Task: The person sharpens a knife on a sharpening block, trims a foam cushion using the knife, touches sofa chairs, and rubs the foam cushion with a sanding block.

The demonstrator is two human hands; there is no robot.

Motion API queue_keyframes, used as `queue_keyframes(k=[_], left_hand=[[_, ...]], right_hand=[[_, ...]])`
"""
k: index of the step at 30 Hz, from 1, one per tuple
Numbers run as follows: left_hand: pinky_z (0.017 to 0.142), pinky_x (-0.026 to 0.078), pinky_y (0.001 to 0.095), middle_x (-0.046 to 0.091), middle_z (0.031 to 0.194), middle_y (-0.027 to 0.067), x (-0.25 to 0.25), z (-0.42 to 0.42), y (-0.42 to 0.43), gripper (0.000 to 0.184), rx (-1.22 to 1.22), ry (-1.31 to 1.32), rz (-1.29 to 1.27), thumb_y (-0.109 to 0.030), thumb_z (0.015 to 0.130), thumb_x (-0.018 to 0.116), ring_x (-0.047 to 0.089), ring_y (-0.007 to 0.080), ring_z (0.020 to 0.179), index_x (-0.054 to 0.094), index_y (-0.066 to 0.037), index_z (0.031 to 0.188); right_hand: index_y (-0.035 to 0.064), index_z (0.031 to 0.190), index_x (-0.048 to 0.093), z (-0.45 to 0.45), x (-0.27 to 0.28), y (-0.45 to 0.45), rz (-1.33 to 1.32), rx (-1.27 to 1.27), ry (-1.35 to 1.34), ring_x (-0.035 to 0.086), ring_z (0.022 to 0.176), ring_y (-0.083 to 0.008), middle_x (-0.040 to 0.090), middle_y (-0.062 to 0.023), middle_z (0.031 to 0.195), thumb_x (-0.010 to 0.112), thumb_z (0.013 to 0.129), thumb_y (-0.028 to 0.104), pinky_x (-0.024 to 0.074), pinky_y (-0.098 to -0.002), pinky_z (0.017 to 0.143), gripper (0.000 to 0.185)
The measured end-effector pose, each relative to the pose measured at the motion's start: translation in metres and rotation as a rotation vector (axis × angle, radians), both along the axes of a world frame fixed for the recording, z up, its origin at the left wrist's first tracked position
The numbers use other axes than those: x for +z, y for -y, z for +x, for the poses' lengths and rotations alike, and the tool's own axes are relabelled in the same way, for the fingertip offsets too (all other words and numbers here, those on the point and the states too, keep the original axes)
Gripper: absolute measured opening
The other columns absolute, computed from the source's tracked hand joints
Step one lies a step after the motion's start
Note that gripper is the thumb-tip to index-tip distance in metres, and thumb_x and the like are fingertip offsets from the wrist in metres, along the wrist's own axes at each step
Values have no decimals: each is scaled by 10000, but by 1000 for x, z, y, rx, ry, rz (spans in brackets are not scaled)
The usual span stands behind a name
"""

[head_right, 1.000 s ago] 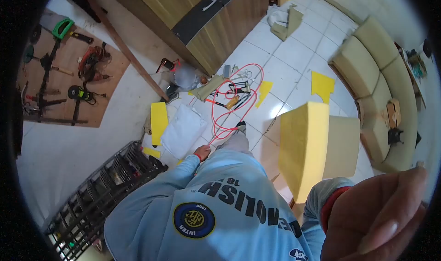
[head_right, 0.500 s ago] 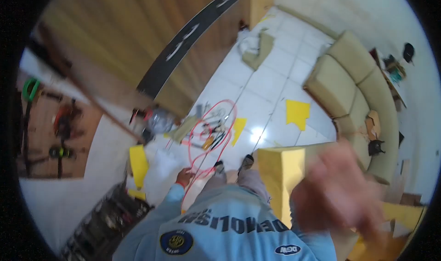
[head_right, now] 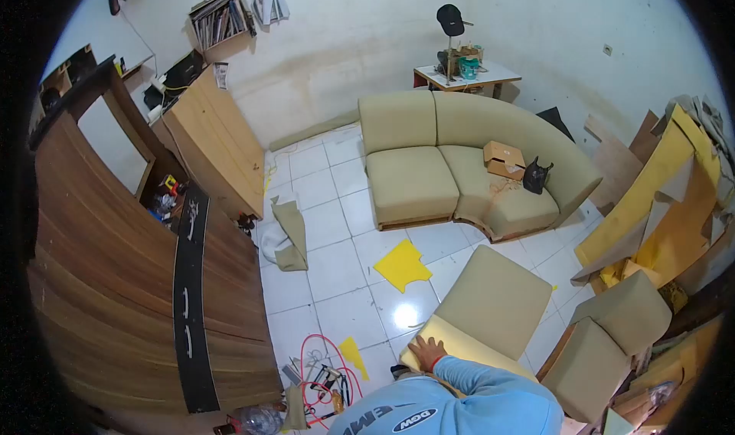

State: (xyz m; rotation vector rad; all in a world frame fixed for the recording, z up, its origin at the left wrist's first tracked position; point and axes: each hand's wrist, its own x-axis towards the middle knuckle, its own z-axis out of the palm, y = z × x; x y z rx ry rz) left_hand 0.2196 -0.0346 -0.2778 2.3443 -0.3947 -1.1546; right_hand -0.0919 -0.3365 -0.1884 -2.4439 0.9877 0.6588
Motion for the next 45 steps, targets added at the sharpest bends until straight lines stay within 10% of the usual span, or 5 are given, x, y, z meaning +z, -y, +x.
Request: queue_keyframes(k=[12, 17, 19, 27, 45], left_hand=[[973, 467, 377, 644, 1177, 165, -17, 6, -49, 416, 174, 111, -119, -235, 883, 539, 613, 294, 1105, 564, -105, 1278], [1003, 452, 360, 632, 1228, 149, -53, -53, -93, 470, 494, 277, -232, -157, 889, 544, 602, 268, 1136, 521, -112, 1356], [1000, 459, 367, 629, 1240, 149, 106, -73, -81, 434, 608, 184, -27, -170, 885, 567, 601, 281, 1143, 565, -118, 1316], [1033, 443, 401, 608, 1269, 182, -125, -259, -148, 561, 937, 93, 213, -439, 840, 619, 570, 324, 1193, 604, -61, 1254], [1078, 389, 410, 543, 1360, 158, -49, -357, -246, 509, 1317, -251, 220, -394, 899, 568, 500, 317, 1275, 570, -76, 1297]], right_hand=[[42, 1364, 468, -15, -136, 16, -335, 172, 481, 293, 1349, -443, 386, -260, 1435, 734, 663, 517, 168, -601, 1112, 888], [37, 1311, 511, 80, -98, 84, -173, 382, 500, 365, 1287, -424, 443, -259, 1375, 748, 672, 489, 235, -570, 1076, 818], [35, 1290, 528, 112, -101, 88, -117, 449, 468, 394, 1262, -417, 465, -259, 1350, 754, 675, 478, 261, -557, 1062, 790], [27, 1205, 597, 186, -108, 110, 183, 620, 203, 508, 1163, -387, 555, -258, 1253, 777, 689, 433, 368, -507, 1005, 680], [-3, 978, 712, 323, -141, -126, 410, 1229, -2, 695, 765, -294, 721, -177, 810, 764, 775, 279, 558, -370, 728, 352]])
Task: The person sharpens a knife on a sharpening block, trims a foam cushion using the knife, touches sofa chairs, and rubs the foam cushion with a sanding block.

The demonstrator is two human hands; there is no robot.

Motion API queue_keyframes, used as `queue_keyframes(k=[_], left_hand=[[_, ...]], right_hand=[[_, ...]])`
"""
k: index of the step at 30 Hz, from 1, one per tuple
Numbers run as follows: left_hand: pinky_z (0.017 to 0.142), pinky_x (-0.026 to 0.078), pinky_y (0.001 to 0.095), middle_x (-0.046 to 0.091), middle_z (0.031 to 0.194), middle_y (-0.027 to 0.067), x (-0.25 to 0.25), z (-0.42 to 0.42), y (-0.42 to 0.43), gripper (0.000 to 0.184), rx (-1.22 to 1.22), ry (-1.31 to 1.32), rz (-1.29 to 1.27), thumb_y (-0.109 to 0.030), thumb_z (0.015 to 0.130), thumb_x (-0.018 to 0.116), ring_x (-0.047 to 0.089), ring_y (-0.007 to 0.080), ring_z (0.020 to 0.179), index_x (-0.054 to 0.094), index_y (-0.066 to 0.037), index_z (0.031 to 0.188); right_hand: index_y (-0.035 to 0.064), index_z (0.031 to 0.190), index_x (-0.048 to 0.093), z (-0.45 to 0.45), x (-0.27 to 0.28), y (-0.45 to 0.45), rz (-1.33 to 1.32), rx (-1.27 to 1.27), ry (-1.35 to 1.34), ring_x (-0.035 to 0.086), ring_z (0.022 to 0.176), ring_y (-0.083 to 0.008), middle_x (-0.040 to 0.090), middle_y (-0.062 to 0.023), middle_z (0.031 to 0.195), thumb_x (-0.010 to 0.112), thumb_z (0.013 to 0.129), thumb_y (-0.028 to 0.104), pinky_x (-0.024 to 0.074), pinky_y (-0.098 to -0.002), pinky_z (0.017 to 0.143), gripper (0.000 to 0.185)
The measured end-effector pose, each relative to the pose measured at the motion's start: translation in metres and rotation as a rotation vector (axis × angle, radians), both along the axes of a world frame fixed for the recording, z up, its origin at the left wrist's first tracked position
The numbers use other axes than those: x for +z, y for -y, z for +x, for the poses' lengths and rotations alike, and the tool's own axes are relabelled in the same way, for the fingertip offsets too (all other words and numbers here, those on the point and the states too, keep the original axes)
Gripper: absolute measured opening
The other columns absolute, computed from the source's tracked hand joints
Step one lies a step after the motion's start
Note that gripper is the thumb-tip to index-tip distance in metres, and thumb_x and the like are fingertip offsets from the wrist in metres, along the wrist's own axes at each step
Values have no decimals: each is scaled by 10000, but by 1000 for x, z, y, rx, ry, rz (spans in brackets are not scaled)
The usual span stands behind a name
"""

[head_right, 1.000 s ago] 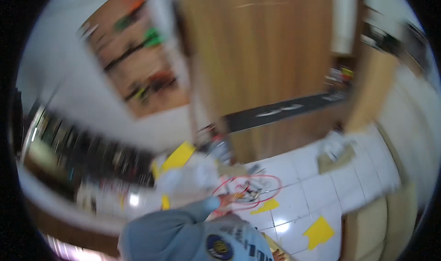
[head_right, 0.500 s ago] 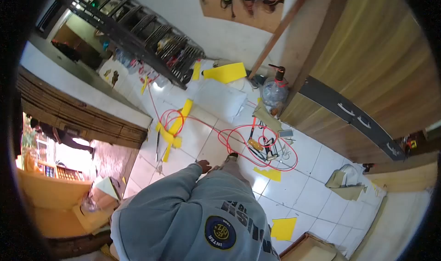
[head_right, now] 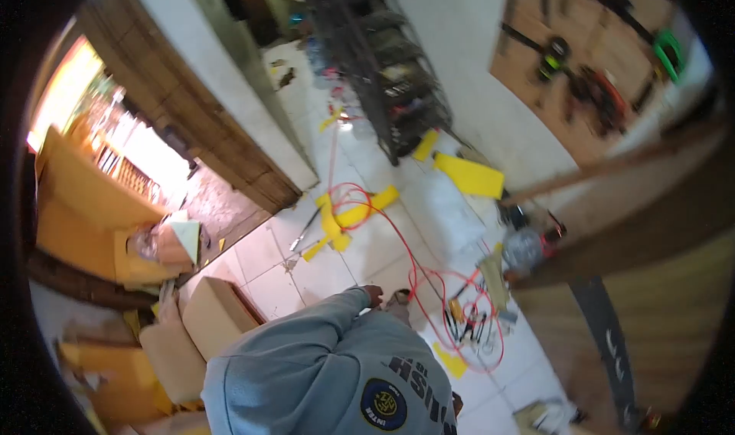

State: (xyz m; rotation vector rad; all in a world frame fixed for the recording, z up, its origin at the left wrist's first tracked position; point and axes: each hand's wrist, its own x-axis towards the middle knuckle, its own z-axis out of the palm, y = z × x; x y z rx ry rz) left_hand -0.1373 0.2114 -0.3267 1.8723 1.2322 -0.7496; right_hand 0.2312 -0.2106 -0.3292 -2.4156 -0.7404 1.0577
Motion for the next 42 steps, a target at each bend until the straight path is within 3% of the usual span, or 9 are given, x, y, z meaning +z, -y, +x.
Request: queue_keyframes(k=[9, 11, 17, 23, 30, 32, 34, 37, 42], left_hand=[[938, 506, 396, 683, 1119, 161, 108, -30, -76, 429, 815, 540, 343, -330, 923, 576, 649, 306, 1050, 571, -52, 1250], [928, 510, 395, 684, 1110, 164, 102, -53, -48, 428, 938, 521, 329, -330, 923, 578, 656, 300, 1032, 572, -47, 1244], [1020, 444, 446, 621, 1232, 199, -3, -130, 157, 506, 1075, -31, 242, -434, 880, 580, 565, 373, 1183, 606, -90, 1250], [927, 485, 453, 674, 1134, 170, 23, -117, 240, 388, 815, -259, -142, -421, 863, 588, 623, 363, 1079, 713, -114, 1065], [955, 484, 402, 675, 1107, 215, -44, -133, 188, 512, 1000, 132, 17, -518, 786, 667, 628, 350, 1090, 718, -77, 1040], [986, 473, 377, 698, 1027, 166, -13, -130, 116, 261, 919, 310, 129, -234, 896, 555, 637, 329, 1057, 666, -76, 1072], [990, 455, 342, 694, 900, 93, -36, -156, 52, 245, 0, 243, 642, -147, 914, 496, 658, 243, 932, 648, -89, 1097], [920, 497, 371, 689, 1042, 193, -5, -156, -46, 417, 1058, 326, 145, -338, 923, 603, 644, 318, 1032, 613, -30, 1204], [912, 502, 377, 681, 1092, 215, 8, -196, -166, 432, 1000, 333, 260, -312, 899, 644, 648, 318, 1050, 604, -24, 1218]], right_hand=[[-9, 988, 705, 80, -104, -155, 229, 658, 72, 690, 696, -257, 715, -149, 754, 730, 815, 242, 558, -375, 655, 306], [-31, 1109, 626, 68, -5, -208, 30, 292, -270, 620, 539, -196, 673, -133, 712, 628, 881, 122, 481, -332, 461, 274], [-33, 1199, 557, 116, 3, -241, 34, 113, -365, 604, 532, -196, 651, -146, 765, 583, 913, 78, 456, -299, 426, 309], [7, 1156, 617, 144, -53, -205, -33, 137, -379, 666, 615, -248, 681, -157, 771, 621, 886, 153, 522, -339, 494, 307], [76, 911, 683, 115, -72, -219, -3, 1066, 228, 661, 788, -336, 687, -130, 842, 585, 855, 288, 520, -492, 678, 240], [130, 911, 718, 106, -74, -237, 61, 1257, 358, 638, 942, -308, 686, -140, 949, 628, 834, 262, 519, -472, 801, 178], [42, 981, 704, 67, -2, -286, -43, 515, 96, 673, 756, -276, 706, -168, 883, 675, 825, 238, 545, -404, 693, 253], [31, 1129, 653, 45, 36, -340, 23, 311, 54, 669, 665, -208, 706, -145, 825, 680, 851, 216, 545, -344, 623, 335], [20, 1168, 628, 6, 105, -392, 131, 180, 34, 670, 682, -184, 698, -119, 817, 652, 880, 178, 544, -327, 622, 329]])
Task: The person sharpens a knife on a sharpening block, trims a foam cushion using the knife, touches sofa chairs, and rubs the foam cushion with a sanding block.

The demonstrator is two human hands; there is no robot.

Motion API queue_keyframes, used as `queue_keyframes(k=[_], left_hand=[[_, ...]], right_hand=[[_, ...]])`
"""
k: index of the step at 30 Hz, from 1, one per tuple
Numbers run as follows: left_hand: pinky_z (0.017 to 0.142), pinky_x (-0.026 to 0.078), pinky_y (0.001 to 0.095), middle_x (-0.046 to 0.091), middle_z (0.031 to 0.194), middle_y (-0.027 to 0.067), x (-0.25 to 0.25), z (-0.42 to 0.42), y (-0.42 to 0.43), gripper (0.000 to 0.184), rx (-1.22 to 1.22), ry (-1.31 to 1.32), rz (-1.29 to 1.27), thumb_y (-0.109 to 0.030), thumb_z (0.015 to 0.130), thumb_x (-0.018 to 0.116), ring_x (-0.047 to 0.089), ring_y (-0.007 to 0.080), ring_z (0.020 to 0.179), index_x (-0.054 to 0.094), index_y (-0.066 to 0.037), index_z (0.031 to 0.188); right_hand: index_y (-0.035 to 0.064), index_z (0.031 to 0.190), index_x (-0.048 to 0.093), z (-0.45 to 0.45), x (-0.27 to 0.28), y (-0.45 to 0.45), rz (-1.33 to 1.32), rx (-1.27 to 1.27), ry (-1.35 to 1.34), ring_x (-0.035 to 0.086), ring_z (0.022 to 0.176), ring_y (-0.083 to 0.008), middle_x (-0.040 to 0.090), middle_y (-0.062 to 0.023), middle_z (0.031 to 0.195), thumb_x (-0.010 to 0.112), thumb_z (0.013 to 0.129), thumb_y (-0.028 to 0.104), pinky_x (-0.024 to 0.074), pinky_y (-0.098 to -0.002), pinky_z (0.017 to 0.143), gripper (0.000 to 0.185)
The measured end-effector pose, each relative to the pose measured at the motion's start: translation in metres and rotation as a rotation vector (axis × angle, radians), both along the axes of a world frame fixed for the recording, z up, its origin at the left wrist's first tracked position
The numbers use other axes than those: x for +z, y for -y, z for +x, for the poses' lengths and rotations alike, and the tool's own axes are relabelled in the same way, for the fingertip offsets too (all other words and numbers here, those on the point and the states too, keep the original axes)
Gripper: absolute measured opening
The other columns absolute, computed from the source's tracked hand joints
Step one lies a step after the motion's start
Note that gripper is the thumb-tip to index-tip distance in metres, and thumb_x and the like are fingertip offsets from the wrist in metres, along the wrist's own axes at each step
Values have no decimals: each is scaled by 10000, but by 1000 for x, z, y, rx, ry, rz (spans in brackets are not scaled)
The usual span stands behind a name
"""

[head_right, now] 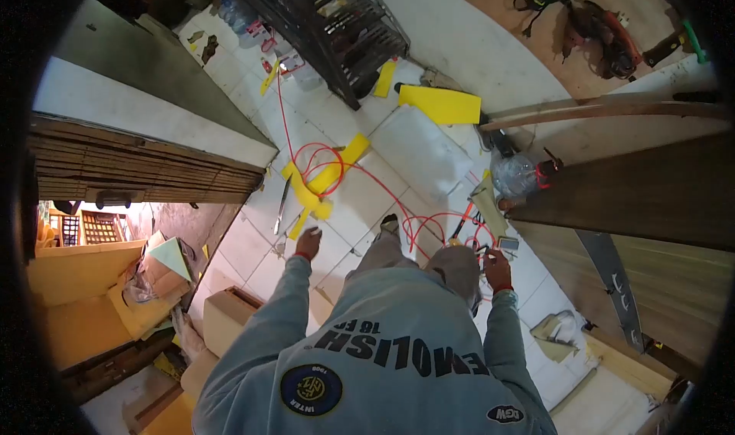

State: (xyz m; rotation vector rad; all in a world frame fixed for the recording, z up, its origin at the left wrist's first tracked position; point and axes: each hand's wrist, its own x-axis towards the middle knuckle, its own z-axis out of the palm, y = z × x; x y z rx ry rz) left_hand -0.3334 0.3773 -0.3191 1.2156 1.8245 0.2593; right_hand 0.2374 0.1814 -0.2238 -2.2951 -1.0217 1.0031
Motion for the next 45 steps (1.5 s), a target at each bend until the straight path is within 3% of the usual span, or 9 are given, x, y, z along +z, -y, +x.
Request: queue_keyframes(k=[12, 14, 16, 18, 25, 28, 38, 43, 45], left_hand=[[973, 475, 381, 664, 1139, 221, -7, -40, 57, 461, 118, -27, -72, -352, 888, 624, 619, 344, 1109, 617, -22, 1210], [1001, 457, 392, 645, 1187, 217, -103, -79, 124, 460, -155, -59, 42, -363, 893, 614, 588, 354, 1161, 622, -29, 1209], [1045, 419, 376, 624, 1235, 203, -83, -72, 143, 502, -127, -146, -388, -409, 883, 619, 562, 337, 1202, 620, -39, 1221], [1064, 399, 376, 612, 1266, 169, -61, -65, 157, 466, -892, -370, -419, -417, 935, 537, 543, 334, 1216, 629, -59, 1217], [1001, 450, 390, 646, 1202, 155, -102, -66, 105, 391, -529, -2, -310, -342, 993, 453, 590, 316, 1143, 618, -56, 1201], [687, 502, 301, 665, 865, 83, -37, -17, 22, 406, 237, 256, -152, -281, 932, 598, 596, 142, 726, 597, 11, 1214], [607, 493, 248, 677, 958, 86, 10, 58, -104, 385, 82, 94, -153, -286, 923, 609, 626, 146, 762, 610, -55, 1230], [1007, 446, 352, 665, 1164, 190, -47, 98, -95, 467, -106, -37, -407, -379, 907, 633, 602, 292, 1150, 611, -23, 1208], [992, 458, 375, 650, 1187, 193, -57, 129, -113, 474, -884, -191, -48, -368, 919, 618, 608, 288, 1136, 583, -27, 1246]], right_hand=[[13, 1061, 692, -4, -52, 94, -429, 269, 39, 651, 1050, -330, 677, -191, 1127, 578, 823, 115, 512, -397, 925, 282], [9, 1073, 682, 2, -46, 72, -395, 298, 17, 659, 1017, -327, 683, -189, 1098, 574, 830, 137, 527, -411, 893, 295], [11, 1092, 673, 20, -65, 66, -355, 212, -27, 669, 980, -325, 687, -195, 1072, 594, 844, 171, 533, -408, 871, 305], [20, 1115, 663, 15, -34, 28, -345, -6, -38, 680, 932, -318, 692, -200, 1038, 620, 864, 213, 538, -397, 846, 319], [81, 1120, 651, -7, 18, -54, -46, -30, 53, 684, 889, -298, 695, -176, 984, 625, 884, 268, 530, -400, 798, 302], [66, 1106, 655, -10, 0, -50, -221, 29, 98, 664, 949, -332, 687, -178, 1026, 612, 882, 304, 516, -434, 845, 330], [7, 1031, 684, 44, -102, 21, -299, -165, -160, 682, 843, -261, 704, -155, 960, 658, 865, 174, 544, -353, 726, 236], [0, 1123, 642, 127, -90, -9, -232, -149, -230, 667, 735, -189, 696, -125, 885, 647, 884, 145, 547, -328, 605, 280], [-4, 1145, 630, 166, -94, -27, -216, -330, -233, 661, 727, -186, 695, -126, 886, 661, 866, 145, 552, -326, 608, 318]])
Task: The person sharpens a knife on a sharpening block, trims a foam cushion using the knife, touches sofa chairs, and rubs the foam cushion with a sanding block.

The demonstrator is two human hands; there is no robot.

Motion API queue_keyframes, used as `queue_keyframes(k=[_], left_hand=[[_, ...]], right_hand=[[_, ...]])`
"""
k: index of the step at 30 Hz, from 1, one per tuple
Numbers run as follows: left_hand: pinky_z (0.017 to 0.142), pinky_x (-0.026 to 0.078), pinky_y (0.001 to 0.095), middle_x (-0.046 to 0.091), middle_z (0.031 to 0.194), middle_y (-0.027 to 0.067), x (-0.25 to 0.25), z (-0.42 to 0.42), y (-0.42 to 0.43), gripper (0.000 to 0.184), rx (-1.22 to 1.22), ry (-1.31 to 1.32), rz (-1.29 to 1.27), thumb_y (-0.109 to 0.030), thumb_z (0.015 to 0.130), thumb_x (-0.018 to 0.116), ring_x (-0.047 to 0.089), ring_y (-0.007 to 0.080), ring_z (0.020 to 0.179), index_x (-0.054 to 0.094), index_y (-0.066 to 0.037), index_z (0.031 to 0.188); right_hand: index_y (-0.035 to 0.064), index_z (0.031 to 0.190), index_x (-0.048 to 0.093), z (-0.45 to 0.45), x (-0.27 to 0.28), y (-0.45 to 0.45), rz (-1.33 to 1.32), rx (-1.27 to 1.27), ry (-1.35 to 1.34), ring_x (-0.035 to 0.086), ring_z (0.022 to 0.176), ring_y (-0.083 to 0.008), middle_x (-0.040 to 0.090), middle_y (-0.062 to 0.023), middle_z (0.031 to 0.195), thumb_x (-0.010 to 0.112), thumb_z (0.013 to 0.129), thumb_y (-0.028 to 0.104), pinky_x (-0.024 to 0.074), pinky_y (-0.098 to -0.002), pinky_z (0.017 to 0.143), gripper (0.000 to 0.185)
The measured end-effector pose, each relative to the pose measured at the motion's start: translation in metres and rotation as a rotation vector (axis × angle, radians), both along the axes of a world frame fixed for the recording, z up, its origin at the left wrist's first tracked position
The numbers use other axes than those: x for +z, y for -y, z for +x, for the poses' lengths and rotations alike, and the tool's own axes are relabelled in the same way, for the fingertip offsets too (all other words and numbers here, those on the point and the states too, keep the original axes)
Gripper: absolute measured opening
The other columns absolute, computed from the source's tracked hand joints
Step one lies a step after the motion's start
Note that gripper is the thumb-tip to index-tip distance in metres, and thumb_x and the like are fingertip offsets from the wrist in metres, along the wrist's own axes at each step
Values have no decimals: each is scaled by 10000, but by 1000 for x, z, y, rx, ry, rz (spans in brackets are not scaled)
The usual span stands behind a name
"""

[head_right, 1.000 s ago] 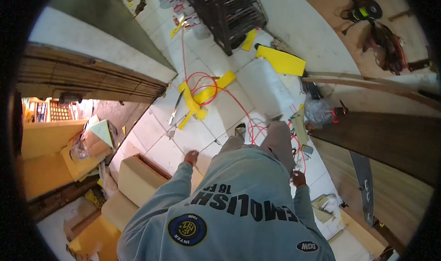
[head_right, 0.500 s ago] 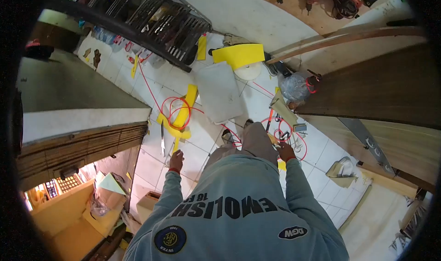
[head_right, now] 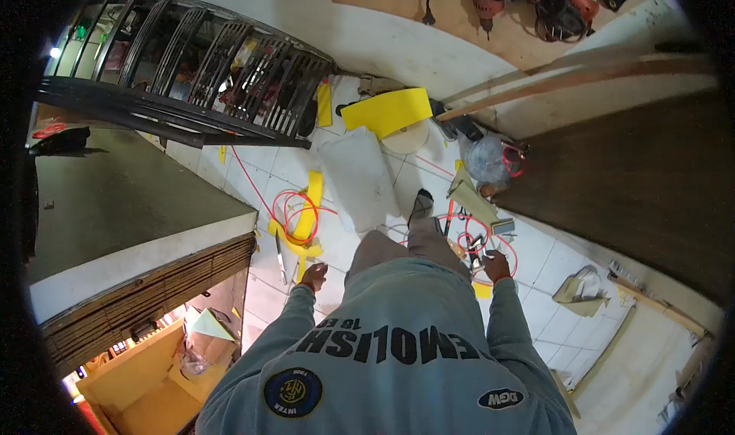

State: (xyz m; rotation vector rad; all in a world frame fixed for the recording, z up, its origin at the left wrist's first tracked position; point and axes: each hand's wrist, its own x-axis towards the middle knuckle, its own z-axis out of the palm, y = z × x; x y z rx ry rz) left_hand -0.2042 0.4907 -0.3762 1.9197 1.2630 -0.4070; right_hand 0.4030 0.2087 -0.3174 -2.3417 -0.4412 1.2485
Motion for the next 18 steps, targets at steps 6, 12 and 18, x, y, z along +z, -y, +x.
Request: queue_keyframes(k=[6, 12, 18], left_hand=[[925, 507, 358, 655, 1157, 185, 120, 165, -80, 464, 512, 246, -108, -313, 948, 596, 643, 277, 1067, 532, -7, 1291], [961, 482, 383, 645, 1176, 190, 94, 137, -125, 451, 444, 279, -68, -322, 948, 590, 624, 299, 1099, 552, -11, 1273], [958, 467, 344, 626, 1232, 187, 11, 15, -134, 442, 252, 120, 44, -322, 923, 609, 609, 296, 1123, 596, 12, 1213]], right_hand=[[36, 1140, 653, 100, 21, -86, -6, 54, 135, 678, 951, -308, 699, -205, 990, 639, 850, 260, 529, -402, 827, 367], [24, 1179, 618, 109, 9, -159, 100, 116, 267, 684, 827, -206, 699, -132, 999, 652, 884, 223, 548, -351, 710, 357], [23, 1139, 630, 48, 27, -176, 185, 206, 270, 688, 841, -254, 694, -182, 918, 660, 865, 201, 536, -378, 721, 328]])
